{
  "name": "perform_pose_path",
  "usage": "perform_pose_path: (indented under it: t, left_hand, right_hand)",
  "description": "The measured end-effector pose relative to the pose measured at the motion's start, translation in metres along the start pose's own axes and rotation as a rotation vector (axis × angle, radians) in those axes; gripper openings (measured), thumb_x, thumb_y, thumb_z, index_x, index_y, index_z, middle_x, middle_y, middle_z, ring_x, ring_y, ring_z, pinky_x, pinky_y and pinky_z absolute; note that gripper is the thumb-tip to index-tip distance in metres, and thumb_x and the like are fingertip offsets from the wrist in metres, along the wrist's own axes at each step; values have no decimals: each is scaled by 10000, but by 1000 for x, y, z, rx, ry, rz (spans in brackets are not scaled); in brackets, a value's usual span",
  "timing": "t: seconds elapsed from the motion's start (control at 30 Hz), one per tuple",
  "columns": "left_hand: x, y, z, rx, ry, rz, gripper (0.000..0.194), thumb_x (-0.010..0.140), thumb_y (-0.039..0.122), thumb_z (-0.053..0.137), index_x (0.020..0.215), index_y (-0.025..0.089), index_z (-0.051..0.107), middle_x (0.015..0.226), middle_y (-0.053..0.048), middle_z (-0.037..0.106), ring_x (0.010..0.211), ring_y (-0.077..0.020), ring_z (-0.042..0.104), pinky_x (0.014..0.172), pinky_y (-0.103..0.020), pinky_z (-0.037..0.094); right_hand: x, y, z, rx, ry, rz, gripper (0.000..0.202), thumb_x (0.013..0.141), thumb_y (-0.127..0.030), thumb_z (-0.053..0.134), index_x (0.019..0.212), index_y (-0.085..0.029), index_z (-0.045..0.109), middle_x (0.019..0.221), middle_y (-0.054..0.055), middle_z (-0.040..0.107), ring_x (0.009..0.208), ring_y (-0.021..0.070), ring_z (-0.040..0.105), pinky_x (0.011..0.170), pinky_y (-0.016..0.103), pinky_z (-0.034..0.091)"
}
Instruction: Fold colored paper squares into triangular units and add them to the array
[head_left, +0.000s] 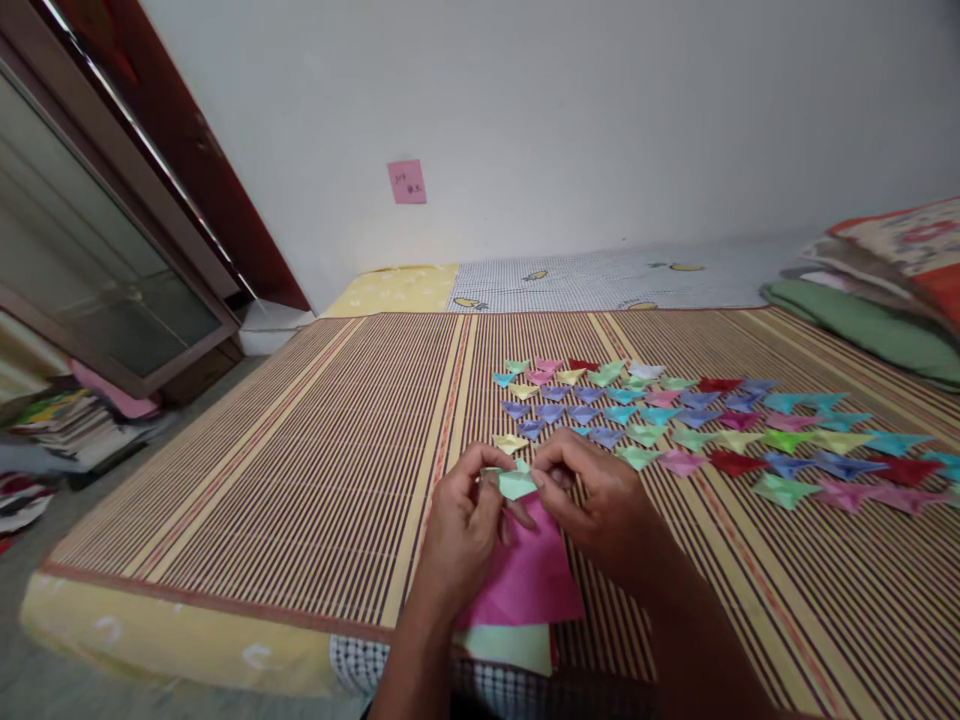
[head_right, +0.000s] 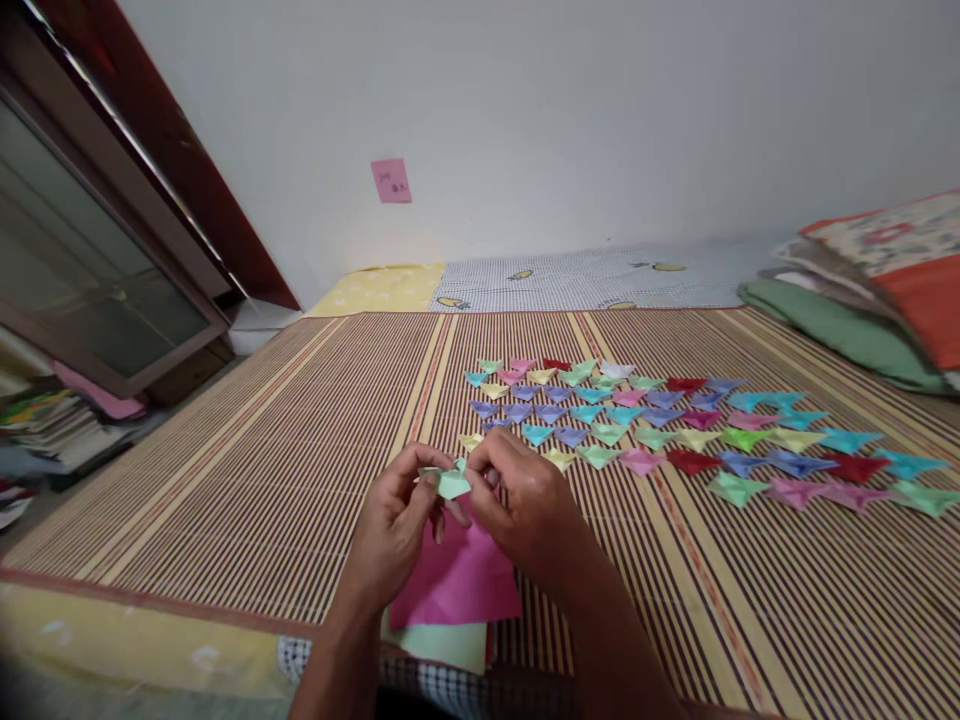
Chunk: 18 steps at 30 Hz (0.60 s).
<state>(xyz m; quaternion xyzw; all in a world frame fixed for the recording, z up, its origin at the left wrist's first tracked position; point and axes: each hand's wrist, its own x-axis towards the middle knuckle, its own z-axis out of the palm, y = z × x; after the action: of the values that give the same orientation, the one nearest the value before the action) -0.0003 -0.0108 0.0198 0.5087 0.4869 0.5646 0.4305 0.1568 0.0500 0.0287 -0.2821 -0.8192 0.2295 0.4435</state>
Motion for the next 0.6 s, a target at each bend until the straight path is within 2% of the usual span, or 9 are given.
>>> perform_pose_path:
  t: [0.2, 0.37, 0.43, 0.5, 0.6]
  left_hand:
    - [0, 3, 0, 2, 8, -8, 80, 972, 259, 619, 923, 199, 601, 634, 28, 627, 579, -116, 616, 499, -176, 430]
    - [2, 1, -2, -20, 54, -10, 140, 964, 309, 654, 908, 190, 607, 674, 30, 637, 456, -64, 483, 465, -183, 401]
    - [2, 1, -2, -29, 79, 3, 128, 964, 289, 652, 903, 187, 606, 733, 22, 645, 457, -57, 479, 467, -190, 409]
    - [2, 1, 0, 10, 106, 55, 102, 973, 257, 632, 900, 188, 614, 801, 9, 649, 508, -70, 537, 493, -201, 436]
    - [2, 2, 3, 227, 167, 227, 88, 974, 167, 600, 904, 192, 648, 923, -21, 651, 720, -124, 647, 623, -239, 508]
  right_hand:
    - [1, -2, 0, 42, 20, -26, 150, 942, -103, 559, 816, -184, 569, 765, -11, 554, 687, 136, 533, 644, 288, 423]
    - [1, -4, -5, 103, 54, -25, 151, 952, -121, 560, 824, -201, 567, 804, -4, 593, 736, 146, 577, 673, 292, 454]
    - [2, -4, -7, 127, 68, -21, 142, 945, -122, 563, 829, -204, 569, 811, -2, 602, 743, 149, 585, 671, 291, 461]
    - [3, -4, -5, 129, 80, -14, 144, 929, -111, 561, 821, -205, 569, 803, -2, 600, 743, 151, 583, 667, 292, 462]
    - [5, -6, 3, 101, 109, -12, 144, 898, -104, 564, 795, -204, 560, 791, 2, 586, 744, 158, 571, 670, 301, 460]
